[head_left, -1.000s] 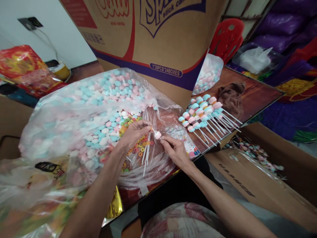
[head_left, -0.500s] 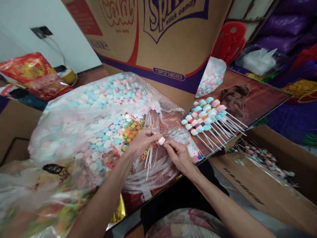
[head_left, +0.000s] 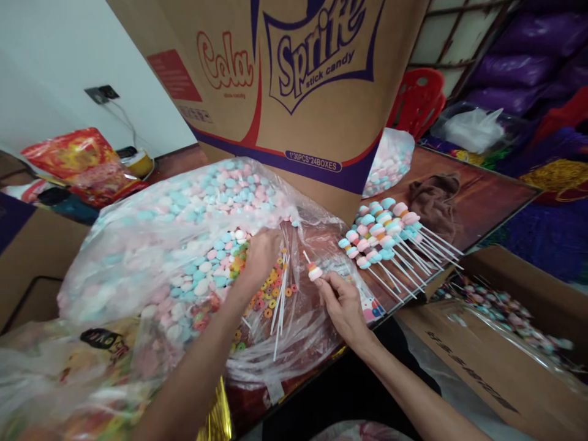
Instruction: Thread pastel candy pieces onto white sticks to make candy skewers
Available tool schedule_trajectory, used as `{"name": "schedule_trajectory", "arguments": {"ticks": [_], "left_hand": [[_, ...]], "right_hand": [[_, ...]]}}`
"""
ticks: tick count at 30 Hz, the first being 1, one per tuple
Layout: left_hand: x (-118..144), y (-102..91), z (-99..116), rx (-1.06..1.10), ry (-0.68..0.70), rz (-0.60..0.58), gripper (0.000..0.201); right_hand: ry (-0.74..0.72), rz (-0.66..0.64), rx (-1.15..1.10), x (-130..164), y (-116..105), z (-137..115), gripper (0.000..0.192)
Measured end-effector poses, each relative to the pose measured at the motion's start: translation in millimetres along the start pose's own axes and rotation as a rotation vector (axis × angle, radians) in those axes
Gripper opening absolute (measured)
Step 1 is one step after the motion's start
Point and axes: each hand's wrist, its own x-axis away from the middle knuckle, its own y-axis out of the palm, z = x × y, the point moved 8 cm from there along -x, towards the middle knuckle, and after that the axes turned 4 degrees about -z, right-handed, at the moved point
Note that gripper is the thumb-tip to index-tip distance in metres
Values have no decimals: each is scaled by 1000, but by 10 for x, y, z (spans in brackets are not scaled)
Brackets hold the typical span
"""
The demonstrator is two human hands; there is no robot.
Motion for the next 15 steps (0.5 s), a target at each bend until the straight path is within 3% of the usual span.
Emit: {"name": "schedule_trajectory", "arguments": {"ticks": [3,6,11,15], "left_hand": [[-238,-163,-106,-445,31,24,35],[-363,-104,-118,-616,71,-29,38],[-471,52,-101,-640,11,-62,37],[-481,59,-46,-532,-12,-21,32]], "right_hand": [[18,-33,7,11,40,24,30],[29,-46,11,12,62,46,29],[26,-76,10,-7,94,42,26],[16,-63,2,-6,81,28,25]]}}
